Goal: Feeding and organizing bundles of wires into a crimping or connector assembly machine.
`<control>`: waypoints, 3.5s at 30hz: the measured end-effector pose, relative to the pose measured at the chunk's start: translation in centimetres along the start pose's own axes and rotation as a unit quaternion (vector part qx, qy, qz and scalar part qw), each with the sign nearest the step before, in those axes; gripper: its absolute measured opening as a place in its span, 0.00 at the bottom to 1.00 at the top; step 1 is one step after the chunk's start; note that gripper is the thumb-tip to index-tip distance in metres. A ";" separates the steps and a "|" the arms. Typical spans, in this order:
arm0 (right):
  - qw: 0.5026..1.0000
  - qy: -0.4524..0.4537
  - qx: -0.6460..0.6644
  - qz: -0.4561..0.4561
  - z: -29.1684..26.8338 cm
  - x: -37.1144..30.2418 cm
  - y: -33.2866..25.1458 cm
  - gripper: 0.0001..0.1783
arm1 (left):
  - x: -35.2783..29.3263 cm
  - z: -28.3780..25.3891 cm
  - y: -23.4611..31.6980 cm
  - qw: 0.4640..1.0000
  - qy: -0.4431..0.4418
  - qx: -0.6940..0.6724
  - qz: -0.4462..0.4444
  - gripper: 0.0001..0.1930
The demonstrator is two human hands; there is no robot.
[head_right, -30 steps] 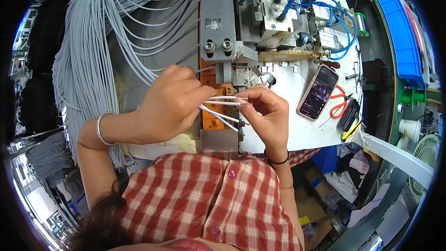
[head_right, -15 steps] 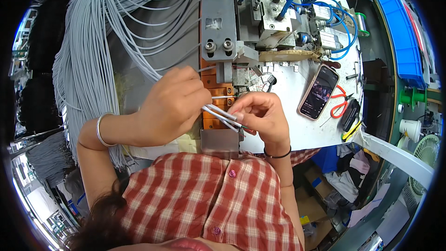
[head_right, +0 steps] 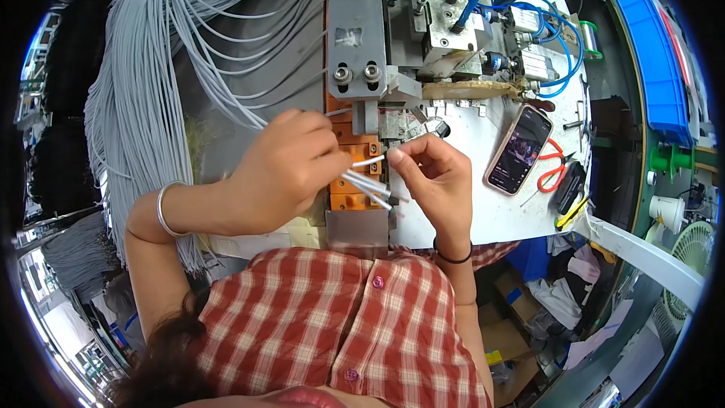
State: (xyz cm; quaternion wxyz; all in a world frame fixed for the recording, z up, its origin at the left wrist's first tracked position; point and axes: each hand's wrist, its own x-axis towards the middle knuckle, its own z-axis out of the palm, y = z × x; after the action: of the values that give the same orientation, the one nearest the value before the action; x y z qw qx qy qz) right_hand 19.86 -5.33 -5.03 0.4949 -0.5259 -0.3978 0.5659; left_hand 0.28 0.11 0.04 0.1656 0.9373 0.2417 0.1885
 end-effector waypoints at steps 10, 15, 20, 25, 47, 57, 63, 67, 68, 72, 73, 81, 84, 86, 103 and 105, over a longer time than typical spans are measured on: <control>0.988 -0.087 0.051 0.116 -1.3 0.7 0.3 0.03 | -0.2 0.2 0.0 0.999 -0.027 0.031 -0.014 0.10; 0.999 0.028 -0.031 0.019 -0.1 -0.3 -0.5 0.04 | -0.1 0.2 0.0 1.000 0.007 0.021 -0.008 0.10; 0.997 -0.012 0.007 -0.072 0.3 -0.6 -0.7 0.04 | -0.1 0.0 0.3 1.000 0.020 0.006 0.000 0.09; 0.999 0.042 0.018 -0.028 0.7 -0.9 -0.9 0.02 | -0.1 -0.7 0.4 1.000 -0.014 0.006 -0.024 0.08; 1.000 0.000 -0.026 -0.005 -0.3 -0.6 -1.0 0.04 | -0.1 0.0 0.3 0.999 -0.015 -0.020 0.023 0.07; 0.998 -0.040 0.004 0.055 -0.4 0.4 0.2 0.07 | 0.2 -0.5 0.2 0.999 0.010 0.017 -0.025 0.08; 0.994 -0.087 -0.012 0.072 -0.8 0.7 0.1 0.08 | -0.2 0.2 0.2 1.000 -0.014 0.012 -0.018 0.10; 0.998 -0.055 -0.034 0.019 -0.5 0.3 0.3 0.06 | -0.2 0.3 0.0 1.000 -0.011 0.021 -0.004 0.10; 0.998 -0.053 -0.024 0.015 -0.4 0.2 0.3 0.06 | -0.2 0.1 0.0 1.000 -0.010 0.023 -0.006 0.10; 0.999 -0.046 -0.001 0.025 0.0 0.2 -0.2 0.06 | -0.1 -0.5 0.3 0.999 -0.010 0.029 -0.014 0.11; 0.998 -0.048 0.001 0.043 0.0 0.3 -0.4 0.06 | 0.0 -0.6 0.4 0.999 -0.010 0.032 -0.018 0.11; 0.995 -0.079 -0.028 0.048 -1.0 0.6 0.6 0.03 | -0.3 0.3 0.0 0.999 -0.022 0.049 -0.004 0.10; 0.998 -0.042 -0.049 0.021 -0.5 0.1 0.3 0.02 | 0.0 0.3 -0.2 0.999 0.005 0.042 0.006 0.09; 0.996 0.020 -0.083 -0.018 -0.1 -0.3 -0.2 0.03 | 0.1 0.1 -0.2 0.999 0.020 0.041 0.011 0.09; 0.998 0.032 0.045 -0.017 0.4 -0.8 -0.6 0.02 | 0.1 -0.2 0.0 1.000 -0.001 -0.007 -0.012 0.08; 0.982 -0.102 0.159 0.007 -0.4 -0.5 -0.4 0.03 | 0.1 -0.2 -0.1 1.000 0.008 -0.025 -0.005 0.08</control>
State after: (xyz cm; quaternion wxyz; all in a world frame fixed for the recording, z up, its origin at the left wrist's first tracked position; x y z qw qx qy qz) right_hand 20.31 -5.73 -4.62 0.5252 -0.3830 -0.3474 0.6758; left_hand 0.29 0.27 0.19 0.1882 0.9301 0.2431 0.2010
